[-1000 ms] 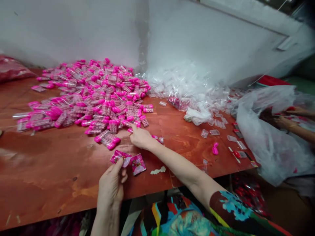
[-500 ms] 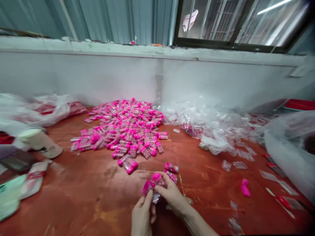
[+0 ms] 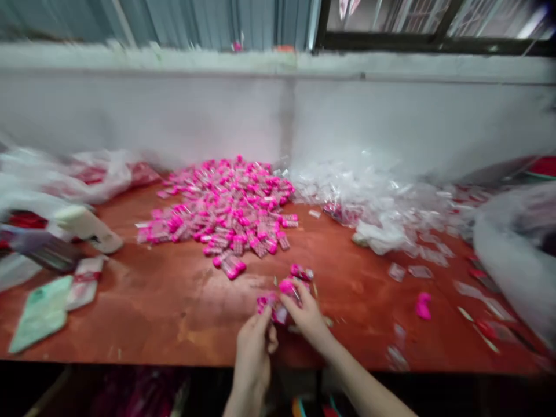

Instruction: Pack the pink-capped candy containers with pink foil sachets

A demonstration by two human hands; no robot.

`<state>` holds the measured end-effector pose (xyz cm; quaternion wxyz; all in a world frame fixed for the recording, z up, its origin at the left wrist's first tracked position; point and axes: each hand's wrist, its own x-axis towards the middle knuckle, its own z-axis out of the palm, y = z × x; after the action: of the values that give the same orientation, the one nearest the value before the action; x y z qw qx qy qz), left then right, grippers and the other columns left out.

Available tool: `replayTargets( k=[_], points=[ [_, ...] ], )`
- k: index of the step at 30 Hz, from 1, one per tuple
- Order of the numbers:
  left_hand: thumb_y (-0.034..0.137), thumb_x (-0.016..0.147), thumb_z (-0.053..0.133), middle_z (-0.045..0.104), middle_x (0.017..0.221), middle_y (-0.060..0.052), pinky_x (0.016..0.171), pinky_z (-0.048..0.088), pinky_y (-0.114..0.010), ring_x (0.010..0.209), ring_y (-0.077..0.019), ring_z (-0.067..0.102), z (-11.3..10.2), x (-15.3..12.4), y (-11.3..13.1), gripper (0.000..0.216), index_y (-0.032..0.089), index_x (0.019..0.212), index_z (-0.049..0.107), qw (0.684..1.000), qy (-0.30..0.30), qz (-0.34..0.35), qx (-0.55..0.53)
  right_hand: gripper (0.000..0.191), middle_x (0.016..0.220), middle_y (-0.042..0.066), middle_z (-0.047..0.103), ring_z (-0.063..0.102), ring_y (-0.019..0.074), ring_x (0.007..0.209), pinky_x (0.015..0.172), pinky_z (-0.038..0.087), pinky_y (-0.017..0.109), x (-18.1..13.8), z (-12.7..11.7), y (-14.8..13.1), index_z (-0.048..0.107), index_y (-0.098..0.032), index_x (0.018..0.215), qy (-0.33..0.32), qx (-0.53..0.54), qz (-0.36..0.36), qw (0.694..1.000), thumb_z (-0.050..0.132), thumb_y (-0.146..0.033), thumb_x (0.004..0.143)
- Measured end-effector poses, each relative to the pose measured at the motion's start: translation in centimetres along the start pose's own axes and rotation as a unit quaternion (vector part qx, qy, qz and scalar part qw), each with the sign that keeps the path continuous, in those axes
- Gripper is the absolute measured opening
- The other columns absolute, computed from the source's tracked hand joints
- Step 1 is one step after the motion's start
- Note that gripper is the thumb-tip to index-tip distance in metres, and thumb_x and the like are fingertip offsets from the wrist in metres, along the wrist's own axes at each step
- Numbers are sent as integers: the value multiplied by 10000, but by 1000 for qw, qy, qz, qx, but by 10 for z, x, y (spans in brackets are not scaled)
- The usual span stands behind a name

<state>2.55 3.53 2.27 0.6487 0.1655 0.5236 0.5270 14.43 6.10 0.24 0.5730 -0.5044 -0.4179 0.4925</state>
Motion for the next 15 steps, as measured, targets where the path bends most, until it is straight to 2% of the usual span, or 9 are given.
replayTargets(
  k=[2, 4, 9, 15],
  points=[
    [406, 513, 950, 503, 479, 31, 357, 241, -148, 408, -38, 385, 6, -4, 10, 458, 125, 579, 595, 999, -2, 8, -46, 398, 798, -16, 638, 565, 118, 588, 534, 467, 237, -1, -8, -10, 553, -219, 1096, 1, 34, 34, 999, 702, -443, 802],
    [287, 525, 948, 543, 533, 30, 356, 266, -146, 424, -35, 409, 9, -2, 16, 390, 119, 609, 606, 996, 7, 1, -88, 404, 709, -63, 596, 435, 72, 435, 429, 359, 202, -3, -17, -13, 482, -230, 1122, -17, 89, 72, 993, 644, -476, 845],
    [160, 720, 823, 563, 563, 29, 331, 275, -153, 406, -45, 441, 15, 3, 17, 221, 115, 662, 614, 989, 43, -49, -134, 453, 625, -65, 616, 378, 62, 386, 382, 276, 186, -20, -22, -15, 460, -215, 1160, -106, 100, 101, 984, 619, -538, 885],
    [121, 887, 660, 602, 604, 5, 331, 306, -150, 402, -46, 454, 19, 3, 14, 159, 104, 731, 633, 987, 29, -70, -140, 510, 601, -75, 577, 490, 78, 487, 438, 268, 183, -31, -12, -5, 480, -211, 1234, -109, 100, 108, 983, 663, -520, 871]
  ],
)
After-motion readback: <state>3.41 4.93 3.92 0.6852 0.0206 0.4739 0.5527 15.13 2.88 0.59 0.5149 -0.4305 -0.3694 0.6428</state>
